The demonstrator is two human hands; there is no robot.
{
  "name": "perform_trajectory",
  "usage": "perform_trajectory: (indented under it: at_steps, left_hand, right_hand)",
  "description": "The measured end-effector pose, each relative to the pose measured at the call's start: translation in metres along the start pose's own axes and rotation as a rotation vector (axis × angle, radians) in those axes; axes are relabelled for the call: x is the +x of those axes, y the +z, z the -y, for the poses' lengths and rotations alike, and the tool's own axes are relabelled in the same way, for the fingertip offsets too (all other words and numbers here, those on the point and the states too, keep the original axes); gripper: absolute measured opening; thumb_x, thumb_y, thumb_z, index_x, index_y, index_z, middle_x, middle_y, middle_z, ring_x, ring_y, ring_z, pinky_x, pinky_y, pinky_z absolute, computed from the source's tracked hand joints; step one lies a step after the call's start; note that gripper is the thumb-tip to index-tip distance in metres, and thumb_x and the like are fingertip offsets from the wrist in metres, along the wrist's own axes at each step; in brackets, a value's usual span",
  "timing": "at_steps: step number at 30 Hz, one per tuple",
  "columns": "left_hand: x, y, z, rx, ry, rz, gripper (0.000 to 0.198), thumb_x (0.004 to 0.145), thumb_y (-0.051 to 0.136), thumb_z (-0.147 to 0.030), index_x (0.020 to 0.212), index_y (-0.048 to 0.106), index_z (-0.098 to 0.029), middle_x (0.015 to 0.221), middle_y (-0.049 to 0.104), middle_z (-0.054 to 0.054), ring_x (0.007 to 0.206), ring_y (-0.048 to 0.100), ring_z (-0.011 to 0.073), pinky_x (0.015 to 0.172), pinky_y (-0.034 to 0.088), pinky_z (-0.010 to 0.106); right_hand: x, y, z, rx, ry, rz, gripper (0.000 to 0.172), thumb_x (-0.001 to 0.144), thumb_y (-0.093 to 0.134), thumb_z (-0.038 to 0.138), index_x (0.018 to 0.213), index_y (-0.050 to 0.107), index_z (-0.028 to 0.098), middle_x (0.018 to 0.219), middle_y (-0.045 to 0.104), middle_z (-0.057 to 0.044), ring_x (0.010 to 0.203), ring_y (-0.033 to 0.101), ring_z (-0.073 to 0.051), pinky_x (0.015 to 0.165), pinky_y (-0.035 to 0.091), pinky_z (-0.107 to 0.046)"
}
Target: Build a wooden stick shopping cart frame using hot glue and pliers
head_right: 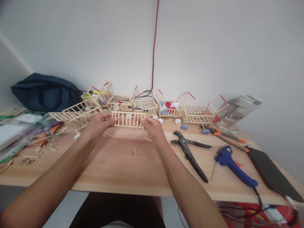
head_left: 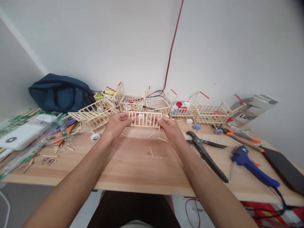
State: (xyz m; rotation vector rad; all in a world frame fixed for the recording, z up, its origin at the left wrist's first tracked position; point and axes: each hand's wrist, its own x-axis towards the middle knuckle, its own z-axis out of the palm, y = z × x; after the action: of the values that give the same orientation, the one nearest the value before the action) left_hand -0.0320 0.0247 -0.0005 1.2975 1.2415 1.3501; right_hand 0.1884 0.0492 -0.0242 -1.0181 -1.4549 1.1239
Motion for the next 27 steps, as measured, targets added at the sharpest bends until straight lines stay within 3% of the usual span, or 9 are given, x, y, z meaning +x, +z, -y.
perform_trajectory:
  at_steps: [10, 22, 27]
  left_hand:
    - [-0.0025, 0.0014, -0.0034, -0.004, -0.022, 0.016, 0.037, 0.065, 0.08, -0.042, 0.092, 0.076, -0.018, 0.087, 0.076, 0.006, 0.083, 0.069, 0.0185, 0.082, 0.053, 0.031]
    - [-0.0037, 0.002, -0.0037, -0.001, -0.009, 0.015, 0.043, 0.062, 0.081, -0.048, 0.091, 0.076, -0.017, 0.087, 0.076, 0.008, 0.084, 0.07, 0.0214, 0.084, 0.054, 0.035]
    - [-0.0018, 0.0015, -0.0025, 0.003, -0.016, -0.023, 0.043, 0.062, 0.08, -0.049, 0.091, 0.076, -0.016, 0.086, 0.076, 0.009, 0.082, 0.07, 0.0215, 0.081, 0.055, 0.035]
  right_hand:
    - [0.0012, 0.0011, 0.0011, 0.191, -0.011, 0.084, 0.032, 0.08, 0.065, 0.053, 0.093, 0.076, 0.026, 0.093, 0.075, -0.002, 0.097, 0.067, -0.021, 0.094, 0.045, -0.036]
    - [-0.0008, 0.0001, 0.0033, 0.188, -0.001, 0.056, 0.028, 0.076, 0.069, 0.052, 0.084, 0.076, 0.026, 0.085, 0.075, -0.001, 0.092, 0.067, -0.019, 0.096, 0.044, -0.035]
    - [-0.0003, 0.0032, 0.0055, 0.12, 0.067, 0.076, 0.04, 0.071, 0.069, 0.061, 0.086, 0.075, 0.025, 0.09, 0.075, -0.003, 0.096, 0.066, -0.023, 0.092, 0.047, -0.038]
